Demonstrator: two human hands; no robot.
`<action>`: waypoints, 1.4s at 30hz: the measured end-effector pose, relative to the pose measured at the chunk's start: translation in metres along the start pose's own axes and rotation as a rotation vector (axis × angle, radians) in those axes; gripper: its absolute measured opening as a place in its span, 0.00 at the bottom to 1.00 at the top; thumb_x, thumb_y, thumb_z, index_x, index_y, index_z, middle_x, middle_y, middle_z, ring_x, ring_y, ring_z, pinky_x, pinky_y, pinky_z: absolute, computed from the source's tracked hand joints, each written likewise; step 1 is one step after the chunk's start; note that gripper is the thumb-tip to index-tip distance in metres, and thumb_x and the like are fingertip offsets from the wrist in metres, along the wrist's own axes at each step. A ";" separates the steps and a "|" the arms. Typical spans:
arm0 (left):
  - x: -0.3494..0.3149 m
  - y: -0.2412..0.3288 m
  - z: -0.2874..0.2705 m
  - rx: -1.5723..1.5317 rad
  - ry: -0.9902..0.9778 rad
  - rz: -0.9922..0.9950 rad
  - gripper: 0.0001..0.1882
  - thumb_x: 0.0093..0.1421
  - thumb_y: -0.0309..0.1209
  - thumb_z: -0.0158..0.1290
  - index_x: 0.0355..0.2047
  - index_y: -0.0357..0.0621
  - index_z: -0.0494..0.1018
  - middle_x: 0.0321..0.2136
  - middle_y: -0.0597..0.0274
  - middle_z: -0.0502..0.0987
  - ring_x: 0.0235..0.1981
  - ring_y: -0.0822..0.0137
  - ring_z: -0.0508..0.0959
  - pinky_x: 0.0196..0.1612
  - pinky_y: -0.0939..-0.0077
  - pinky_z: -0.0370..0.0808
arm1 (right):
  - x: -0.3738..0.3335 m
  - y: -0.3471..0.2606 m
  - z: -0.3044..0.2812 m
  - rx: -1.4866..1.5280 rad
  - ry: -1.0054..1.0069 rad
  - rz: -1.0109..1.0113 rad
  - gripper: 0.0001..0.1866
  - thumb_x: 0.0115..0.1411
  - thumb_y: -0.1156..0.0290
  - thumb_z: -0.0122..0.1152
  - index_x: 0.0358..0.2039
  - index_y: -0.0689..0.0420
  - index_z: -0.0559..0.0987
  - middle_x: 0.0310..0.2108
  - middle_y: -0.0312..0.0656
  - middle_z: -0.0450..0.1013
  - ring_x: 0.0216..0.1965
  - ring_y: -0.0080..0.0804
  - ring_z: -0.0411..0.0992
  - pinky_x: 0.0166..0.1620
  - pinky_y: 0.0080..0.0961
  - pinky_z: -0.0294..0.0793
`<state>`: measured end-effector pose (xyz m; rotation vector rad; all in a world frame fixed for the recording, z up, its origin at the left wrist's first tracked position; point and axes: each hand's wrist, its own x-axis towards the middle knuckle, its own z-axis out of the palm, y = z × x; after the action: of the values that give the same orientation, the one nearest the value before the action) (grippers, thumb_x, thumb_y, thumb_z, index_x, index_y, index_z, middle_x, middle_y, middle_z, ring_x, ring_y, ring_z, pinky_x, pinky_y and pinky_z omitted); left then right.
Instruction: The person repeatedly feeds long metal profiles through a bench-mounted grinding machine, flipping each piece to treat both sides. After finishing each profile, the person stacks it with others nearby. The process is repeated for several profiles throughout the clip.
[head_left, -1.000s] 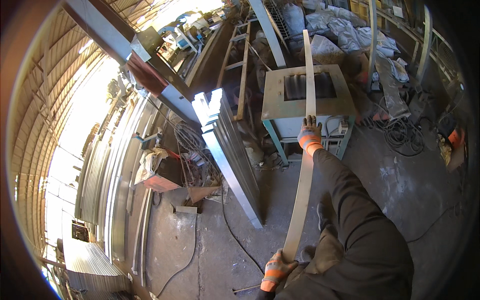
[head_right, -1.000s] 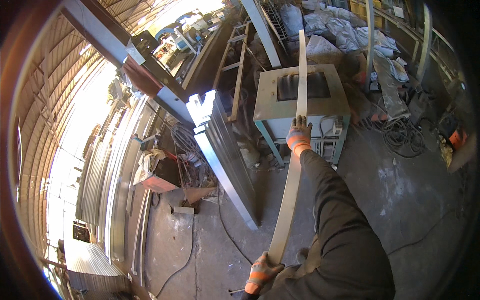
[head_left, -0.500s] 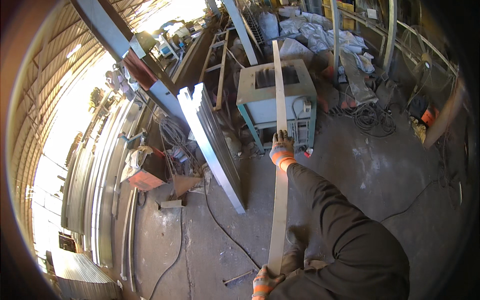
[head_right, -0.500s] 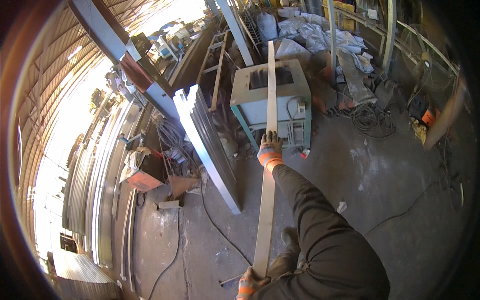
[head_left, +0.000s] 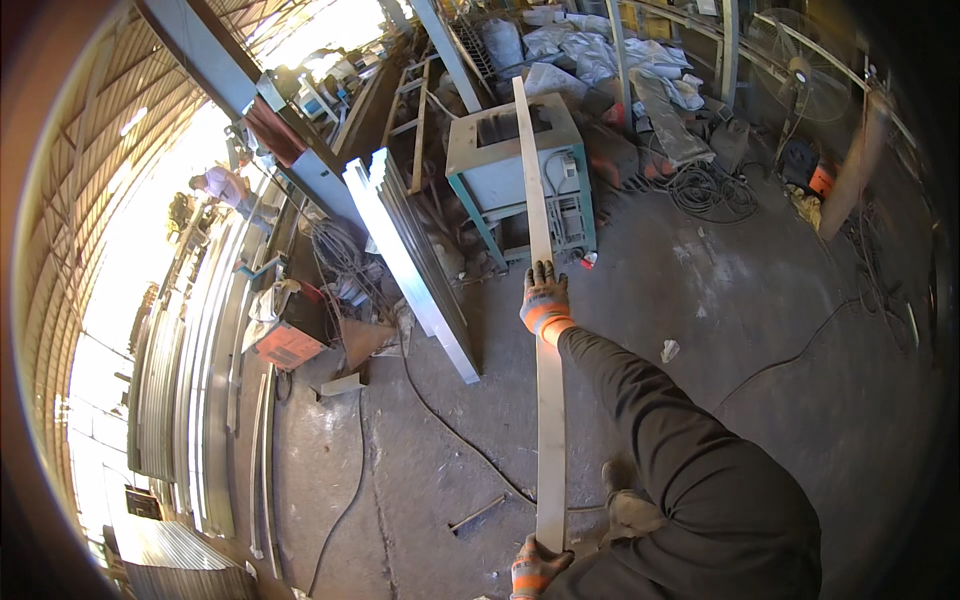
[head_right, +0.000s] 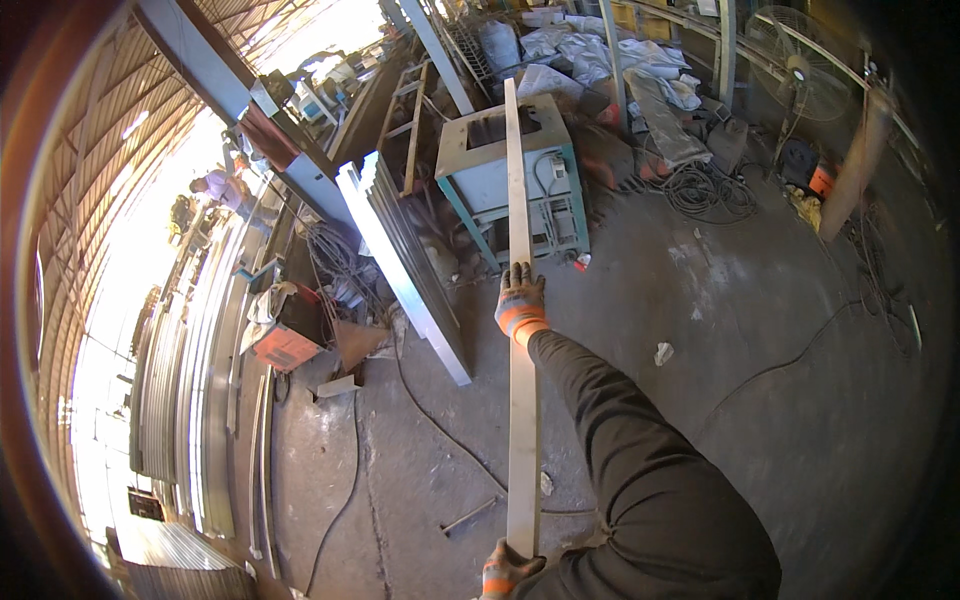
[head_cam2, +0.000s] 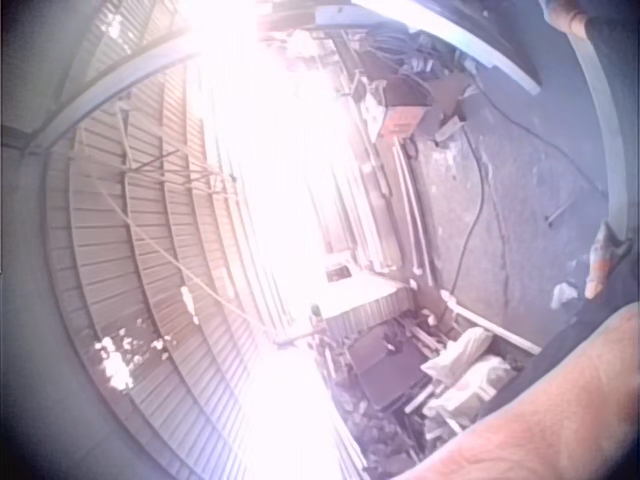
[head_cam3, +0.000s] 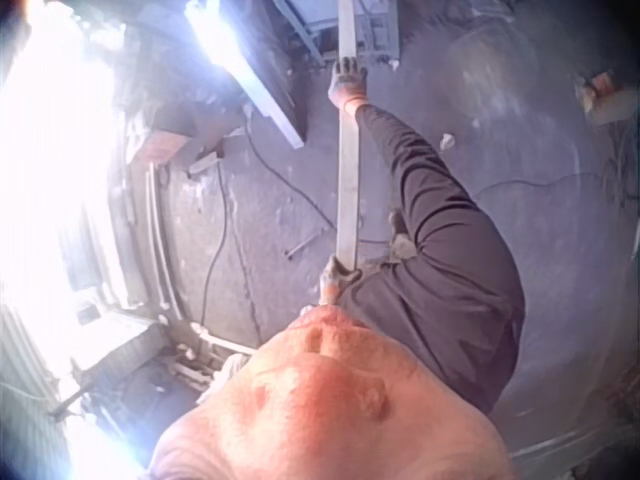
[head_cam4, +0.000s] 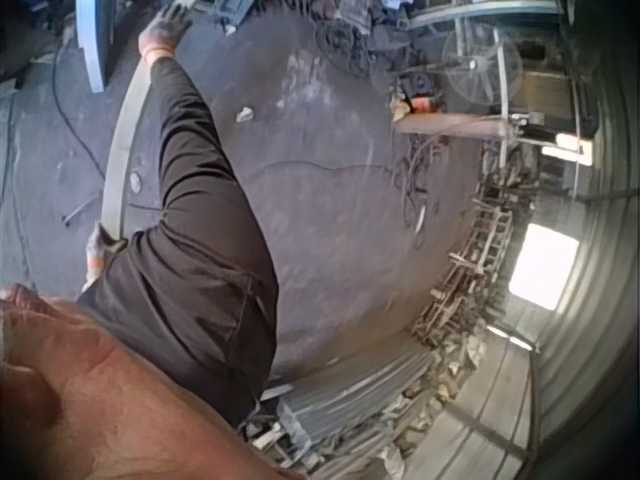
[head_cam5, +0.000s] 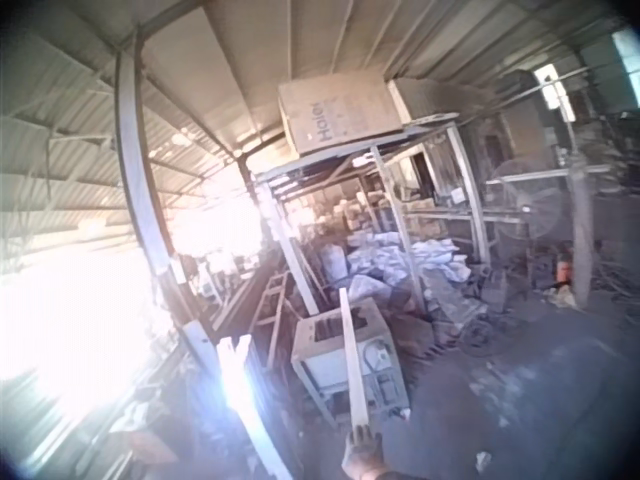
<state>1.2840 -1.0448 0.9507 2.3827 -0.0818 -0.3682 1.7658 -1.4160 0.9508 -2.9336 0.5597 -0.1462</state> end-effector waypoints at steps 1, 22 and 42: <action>-0.016 -0.017 -0.003 0.004 -0.053 -0.040 0.34 0.51 0.52 0.84 0.46 0.45 0.79 0.34 0.51 0.88 0.34 0.47 0.87 0.42 0.48 0.83 | -0.019 -0.007 0.000 -0.021 -0.041 0.007 0.42 0.74 0.58 0.53 0.85 0.58 0.62 0.89 0.51 0.52 0.89 0.55 0.49 0.81 0.72 0.54; -0.349 -0.237 -0.119 0.136 -0.144 -0.074 0.32 0.61 0.54 0.78 0.51 0.42 0.81 0.39 0.44 0.89 0.40 0.47 0.89 0.46 0.50 0.84 | -0.432 -0.150 0.012 0.222 -0.012 0.011 0.50 0.65 0.63 0.60 0.87 0.54 0.58 0.90 0.53 0.49 0.89 0.60 0.45 0.72 0.61 0.72; -0.065 0.012 -0.074 0.150 -0.159 -0.250 0.34 0.65 0.55 0.73 0.58 0.42 0.80 0.46 0.44 0.90 0.48 0.45 0.89 0.53 0.50 0.84 | -0.197 -0.040 0.019 1.082 0.052 0.227 0.71 0.57 0.55 0.88 0.87 0.65 0.48 0.82 0.67 0.61 0.82 0.63 0.63 0.81 0.44 0.66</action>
<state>1.2432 -0.9949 1.0267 2.5141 0.1216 -0.6912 1.6002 -1.3036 0.9251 -1.8142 0.5660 -0.3606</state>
